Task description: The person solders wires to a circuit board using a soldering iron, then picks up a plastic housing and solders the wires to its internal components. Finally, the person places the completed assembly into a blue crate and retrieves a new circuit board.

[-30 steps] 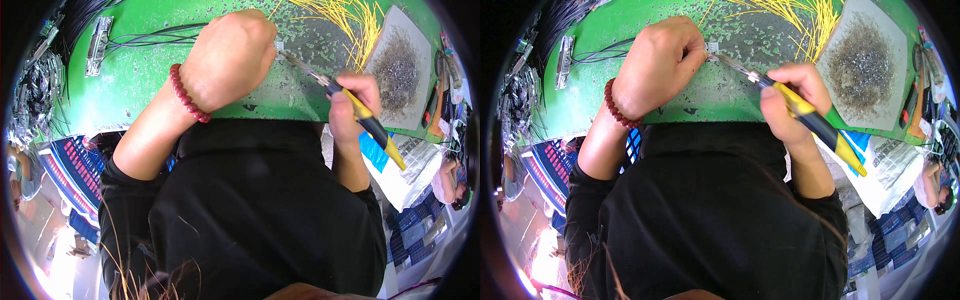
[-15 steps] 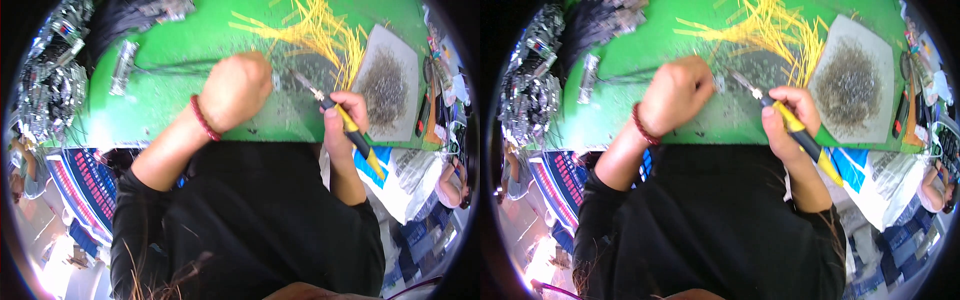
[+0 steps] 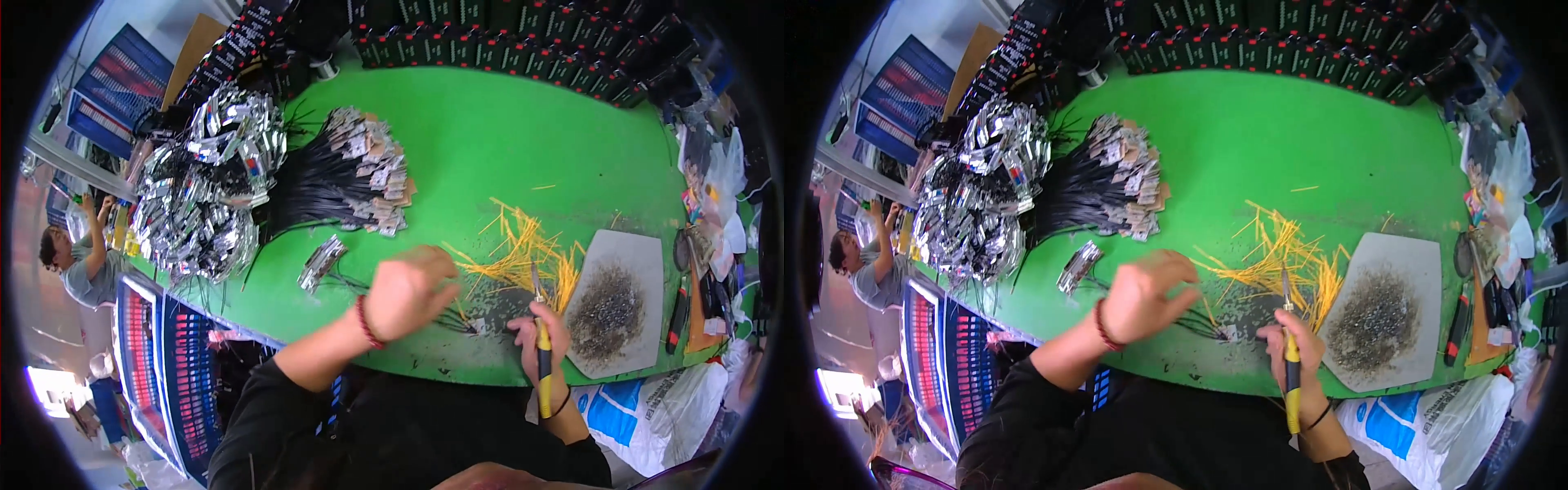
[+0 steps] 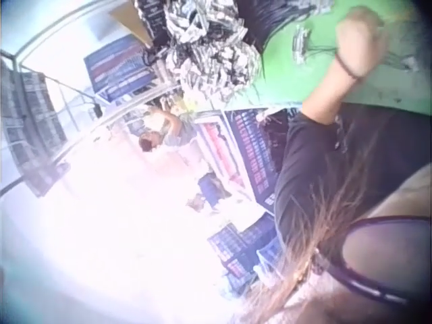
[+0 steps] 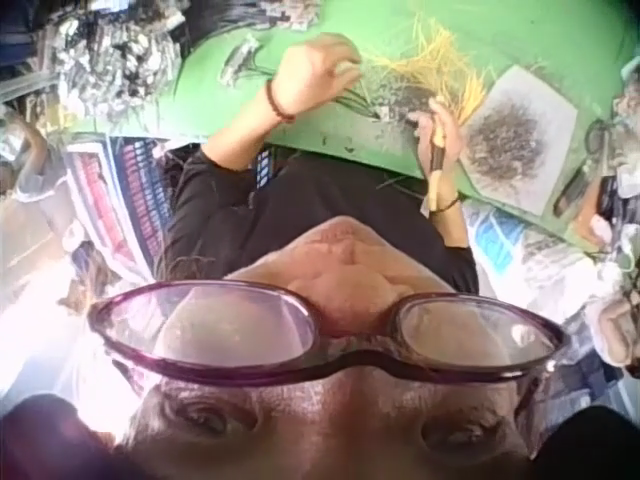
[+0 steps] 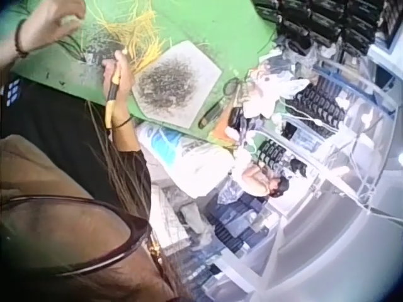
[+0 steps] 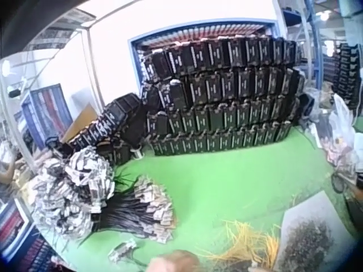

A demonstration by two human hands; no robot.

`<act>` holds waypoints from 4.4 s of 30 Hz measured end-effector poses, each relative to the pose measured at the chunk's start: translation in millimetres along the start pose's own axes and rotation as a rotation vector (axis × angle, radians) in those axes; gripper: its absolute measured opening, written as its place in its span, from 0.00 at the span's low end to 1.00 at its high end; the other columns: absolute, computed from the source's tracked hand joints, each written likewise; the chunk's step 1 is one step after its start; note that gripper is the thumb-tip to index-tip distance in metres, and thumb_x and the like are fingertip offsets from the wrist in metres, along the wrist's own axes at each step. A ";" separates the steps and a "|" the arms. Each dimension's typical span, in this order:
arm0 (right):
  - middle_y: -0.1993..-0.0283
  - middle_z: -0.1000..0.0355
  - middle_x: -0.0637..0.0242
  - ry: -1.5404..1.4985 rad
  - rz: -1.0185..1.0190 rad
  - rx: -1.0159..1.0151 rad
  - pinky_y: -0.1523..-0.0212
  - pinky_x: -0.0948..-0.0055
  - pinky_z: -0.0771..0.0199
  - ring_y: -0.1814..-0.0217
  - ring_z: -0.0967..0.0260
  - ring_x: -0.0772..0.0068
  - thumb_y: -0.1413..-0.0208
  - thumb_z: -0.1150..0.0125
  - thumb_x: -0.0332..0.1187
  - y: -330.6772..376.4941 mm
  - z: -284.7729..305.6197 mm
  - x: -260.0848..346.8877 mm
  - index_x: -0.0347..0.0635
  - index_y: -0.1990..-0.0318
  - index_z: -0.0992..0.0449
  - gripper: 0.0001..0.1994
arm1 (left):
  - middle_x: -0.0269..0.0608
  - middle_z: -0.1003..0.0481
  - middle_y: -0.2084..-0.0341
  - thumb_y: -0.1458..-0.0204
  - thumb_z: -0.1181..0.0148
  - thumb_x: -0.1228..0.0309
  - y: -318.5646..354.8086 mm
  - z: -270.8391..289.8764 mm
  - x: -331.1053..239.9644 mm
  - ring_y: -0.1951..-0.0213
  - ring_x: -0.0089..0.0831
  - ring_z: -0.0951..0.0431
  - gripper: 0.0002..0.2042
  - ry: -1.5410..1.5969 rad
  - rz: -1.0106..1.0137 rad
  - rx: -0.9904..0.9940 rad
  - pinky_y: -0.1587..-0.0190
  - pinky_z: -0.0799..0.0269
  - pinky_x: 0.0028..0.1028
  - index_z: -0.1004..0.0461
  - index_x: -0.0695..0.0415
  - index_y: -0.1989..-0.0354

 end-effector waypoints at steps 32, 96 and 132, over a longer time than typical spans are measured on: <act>0.80 0.27 0.62 0.149 -0.040 0.053 0.82 0.81 0.37 0.83 0.33 0.79 0.38 0.44 0.36 2.1 -5.3 -32.5 0.38 0.49 0.32 0.15 | 0.53 0.30 0.47 0.52 0.41 0.69 -221.2 271.1 387.2 0.45 0.50 0.27 0.22 -0.725 0.787 -0.413 0.43 0.30 0.42 0.31 0.56 0.45; 0.77 0.27 0.66 -0.018 0.096 0.000 0.80 0.83 0.38 0.82 0.37 0.84 0.39 0.47 0.27 -10.1 -10.4 -7.9 0.34 0.51 0.30 0.11 | 0.31 0.25 0.77 0.59 0.27 0.69 -175.9 331.7 105.0 0.72 0.17 0.27 0.14 0.086 0.098 -0.309 0.68 0.29 0.21 0.26 0.60 0.68; 0.81 0.34 0.69 0.910 0.953 0.413 0.71 0.65 0.33 0.74 0.29 0.64 0.54 0.38 0.29 -68.4 -35.3 212.5 0.53 0.65 0.27 0.08 | 0.38 0.28 0.67 0.63 0.40 0.68 125.7 54.5 -151.0 0.66 0.31 0.27 0.15 -0.624 -1.089 0.533 0.66 0.31 0.28 0.28 0.56 0.65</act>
Point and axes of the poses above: each hand's wrist, its own y-axis away from the middle knuckle, its own z-axis out of the back of the hand, x = y × z, the point moved 10 cm from there along -y, towards the middle knuckle
